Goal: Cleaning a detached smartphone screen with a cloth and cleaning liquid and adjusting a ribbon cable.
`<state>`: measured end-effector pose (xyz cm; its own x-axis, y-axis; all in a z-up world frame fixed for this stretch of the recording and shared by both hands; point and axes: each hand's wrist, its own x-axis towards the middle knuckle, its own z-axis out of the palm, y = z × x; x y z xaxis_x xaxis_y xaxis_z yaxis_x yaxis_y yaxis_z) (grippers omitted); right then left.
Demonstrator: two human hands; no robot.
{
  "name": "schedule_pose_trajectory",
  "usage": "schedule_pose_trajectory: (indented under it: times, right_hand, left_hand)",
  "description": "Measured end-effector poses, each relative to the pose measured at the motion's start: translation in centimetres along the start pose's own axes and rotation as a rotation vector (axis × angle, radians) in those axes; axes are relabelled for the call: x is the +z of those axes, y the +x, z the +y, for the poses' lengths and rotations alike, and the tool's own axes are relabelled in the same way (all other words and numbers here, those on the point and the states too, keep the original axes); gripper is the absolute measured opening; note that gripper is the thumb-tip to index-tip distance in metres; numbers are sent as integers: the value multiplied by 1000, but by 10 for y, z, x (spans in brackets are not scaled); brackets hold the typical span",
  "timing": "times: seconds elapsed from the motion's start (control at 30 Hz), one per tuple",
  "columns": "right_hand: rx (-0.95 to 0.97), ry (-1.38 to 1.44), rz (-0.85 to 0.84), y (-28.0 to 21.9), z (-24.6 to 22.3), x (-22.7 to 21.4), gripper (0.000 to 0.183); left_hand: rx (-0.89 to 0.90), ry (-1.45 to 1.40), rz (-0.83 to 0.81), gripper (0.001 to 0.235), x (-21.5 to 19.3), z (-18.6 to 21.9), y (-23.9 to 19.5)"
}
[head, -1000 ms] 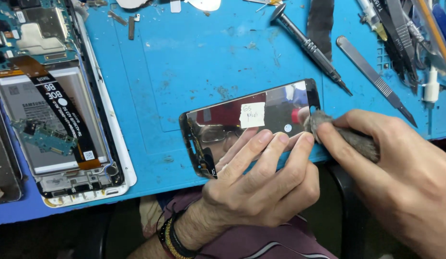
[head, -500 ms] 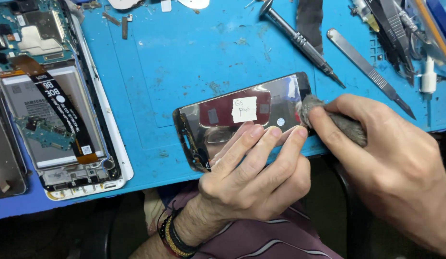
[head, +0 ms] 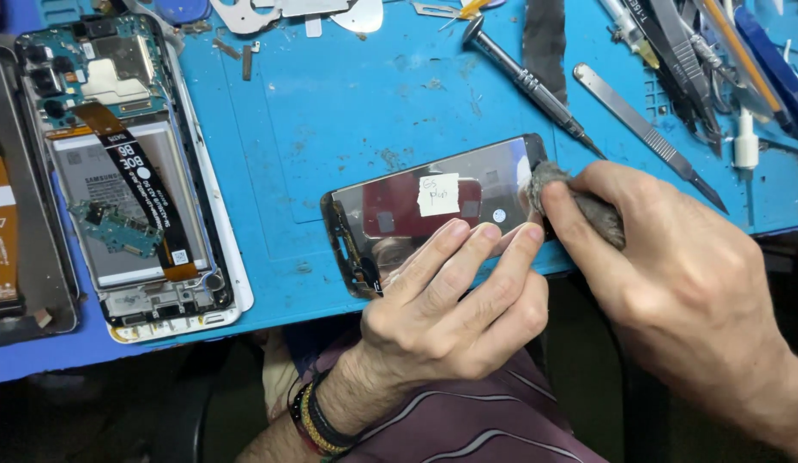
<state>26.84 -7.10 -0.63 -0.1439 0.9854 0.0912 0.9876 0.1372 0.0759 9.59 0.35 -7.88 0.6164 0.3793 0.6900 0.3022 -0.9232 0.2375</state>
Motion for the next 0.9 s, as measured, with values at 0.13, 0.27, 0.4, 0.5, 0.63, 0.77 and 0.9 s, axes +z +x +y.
schedule_pose_trajectory:
  times: [0.13,0.27,0.4,0.5,0.63,0.77,0.9]
  right_hand:
    - [134,166,-122,-7,-2,-11,44]
    - [76,50,-74,-6,-3,-5,41]
    - [193,174,-180,-26,-6,-14,59]
    - [104,127,-77,-7,-3,-8,44]
    - [77,-134,41,10,4,10,29]
    - [94,7,-61,4,-1,-9,38]
    - [46,-203,-32,10,2,2,34]
  left_hand:
    - [-11,-23,4,9,-1,-1,2]
    - [-6,-13,11,9,-1,0,0]
    - [-7,-19,9,9,-2,-1,0]
    - [4,-5,15,10,-1,-1,-1]
    - [5,-10,11,9,-2,-1,-2]
    - [5,-8,19,9,-2,-1,-1]
    - [9,-11,23,8,-2,-1,-3]
